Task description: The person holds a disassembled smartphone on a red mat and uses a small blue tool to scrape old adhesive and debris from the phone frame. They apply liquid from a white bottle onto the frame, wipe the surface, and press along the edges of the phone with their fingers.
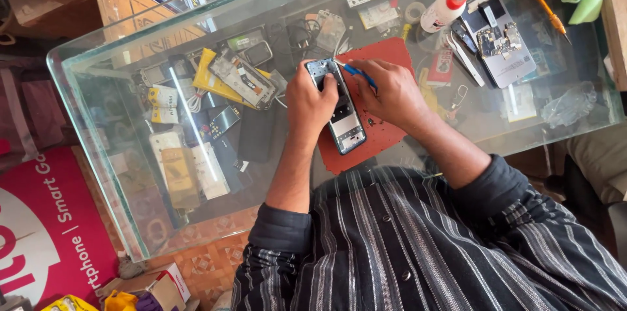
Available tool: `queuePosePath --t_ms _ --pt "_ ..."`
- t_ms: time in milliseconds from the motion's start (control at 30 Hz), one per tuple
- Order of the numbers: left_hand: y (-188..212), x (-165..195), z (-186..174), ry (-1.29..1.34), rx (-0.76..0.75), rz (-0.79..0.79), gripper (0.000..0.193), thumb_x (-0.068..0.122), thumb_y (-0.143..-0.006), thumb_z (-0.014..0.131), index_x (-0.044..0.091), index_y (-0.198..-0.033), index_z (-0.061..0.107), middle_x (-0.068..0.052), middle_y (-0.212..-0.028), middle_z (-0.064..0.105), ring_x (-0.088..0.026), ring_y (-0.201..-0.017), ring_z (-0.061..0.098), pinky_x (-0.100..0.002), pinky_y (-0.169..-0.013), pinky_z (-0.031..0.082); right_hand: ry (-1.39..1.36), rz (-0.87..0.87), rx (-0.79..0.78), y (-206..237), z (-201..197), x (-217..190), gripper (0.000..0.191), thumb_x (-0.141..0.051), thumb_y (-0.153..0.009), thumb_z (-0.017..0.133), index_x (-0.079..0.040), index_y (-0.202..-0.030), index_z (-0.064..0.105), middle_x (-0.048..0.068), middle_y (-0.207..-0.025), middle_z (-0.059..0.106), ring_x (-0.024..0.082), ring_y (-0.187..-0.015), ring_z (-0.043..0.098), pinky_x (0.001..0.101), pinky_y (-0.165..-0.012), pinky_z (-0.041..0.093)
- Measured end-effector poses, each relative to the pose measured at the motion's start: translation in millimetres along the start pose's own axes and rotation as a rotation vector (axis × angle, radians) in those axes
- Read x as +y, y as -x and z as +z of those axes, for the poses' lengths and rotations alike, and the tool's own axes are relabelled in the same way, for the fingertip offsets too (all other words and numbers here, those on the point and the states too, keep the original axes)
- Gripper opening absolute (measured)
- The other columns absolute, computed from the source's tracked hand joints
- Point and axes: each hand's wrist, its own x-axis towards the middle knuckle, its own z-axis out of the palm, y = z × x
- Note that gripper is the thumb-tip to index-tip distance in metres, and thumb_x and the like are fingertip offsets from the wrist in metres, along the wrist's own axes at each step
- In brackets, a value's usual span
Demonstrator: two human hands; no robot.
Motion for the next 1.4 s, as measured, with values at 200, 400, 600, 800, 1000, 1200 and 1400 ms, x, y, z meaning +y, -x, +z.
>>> queuePosePath --t_ms 200,400,600,800,1000,1200,1400 --pt "0.0 0.7 2.1 0.004 -0.010 -0.033 0.028 0.016 -0.086 0.068 0.001 -0.109 0.063 -0.018 -0.091 0.075 -0.038 -0.087 0.074 -0.045 -0.078 0.057 0.115 0.075 -0.029 -2.9 5.8 -2.6 0.031 -0.005 -0.092 0.068 -0.006 -0.123 0.071 0.013 -0.082 0.063 0.031 -0.067 0.065 0.0455 -0.060 0.051" --pt "-0.6 3.2 1.8 0.063 -0.038 -0.053 0.025 0.014 -0.087 0.065 0.000 -0.108 0.062 -0.017 -0.091 0.075 -0.036 -0.086 0.076 -0.044 -0.076 0.058 0.175 -0.034 -0.001 -4.3 6.1 -1.7 0.035 -0.004 -0.092 0.067 -0.005 -0.127 0.072 0.012 -0.083 0.062 0.034 -0.068 0.063 0.0454 -0.058 0.050" --pt "-1.1 2.3 3.4 0.023 -0.044 -0.033 0.024 0.013 -0.088 0.065 -0.001 -0.107 0.061 -0.018 -0.091 0.075 -0.038 -0.087 0.074 -0.045 -0.078 0.057 0.226 0.062 -0.099 3.7 -10.1 -7.9 0.030 -0.007 -0.091 0.066 -0.007 -0.120 0.075 0.012 -0.082 0.064 0.035 -0.071 0.065 0.0466 -0.061 0.052" --pt "-1.8 2.6 3.7 -0.022 -0.017 -0.020 0.027 0.014 -0.086 0.065 -0.001 -0.108 0.061 -0.019 -0.092 0.074 -0.040 -0.089 0.073 -0.047 -0.081 0.056 0.241 0.093 -0.131 20.5 -15.8 -20.2 0.030 -0.007 -0.089 0.065 -0.007 -0.117 0.074 0.012 -0.080 0.065 0.036 -0.068 0.065 0.0478 -0.058 0.050" --pt "-3.2 3.5 3.7 -0.034 -0.034 -0.039 0.025 0.015 -0.087 0.066 -0.001 -0.106 0.061 -0.018 -0.091 0.074 -0.040 -0.089 0.073 -0.046 -0.080 0.056 0.285 0.067 -0.084 0.4 -1.1 -6.2 0.030 -0.008 -0.094 0.065 -0.008 -0.123 0.073 0.013 -0.080 0.063 0.038 -0.068 0.064 0.0484 -0.058 0.049" --pt "-1.4 3.2 5.5 -0.018 -0.015 -0.053 0.024 0.015 -0.087 0.066 0.000 -0.106 0.062 -0.017 -0.091 0.075 -0.038 -0.087 0.074 -0.045 -0.079 0.058 0.245 0.149 -0.265 70.2 -30.4 -41.3 0.035 -0.009 -0.088 0.066 -0.006 -0.123 0.071 0.012 -0.077 0.063 0.036 -0.061 0.063 0.0476 -0.051 0.049" --pt "-1.8 5.4 5.4 -0.031 -0.019 -0.056 0.025 0.014 -0.087 0.065 0.001 -0.107 0.062 -0.017 -0.091 0.075 -0.038 -0.088 0.074 -0.045 -0.078 0.057 0.290 0.012 -0.059 22.8 0.2 -10.1 0.039 -0.004 -0.093 0.065 -0.003 -0.132 0.068 0.014 -0.082 0.060 0.036 -0.068 0.062 0.0472 -0.058 0.049"
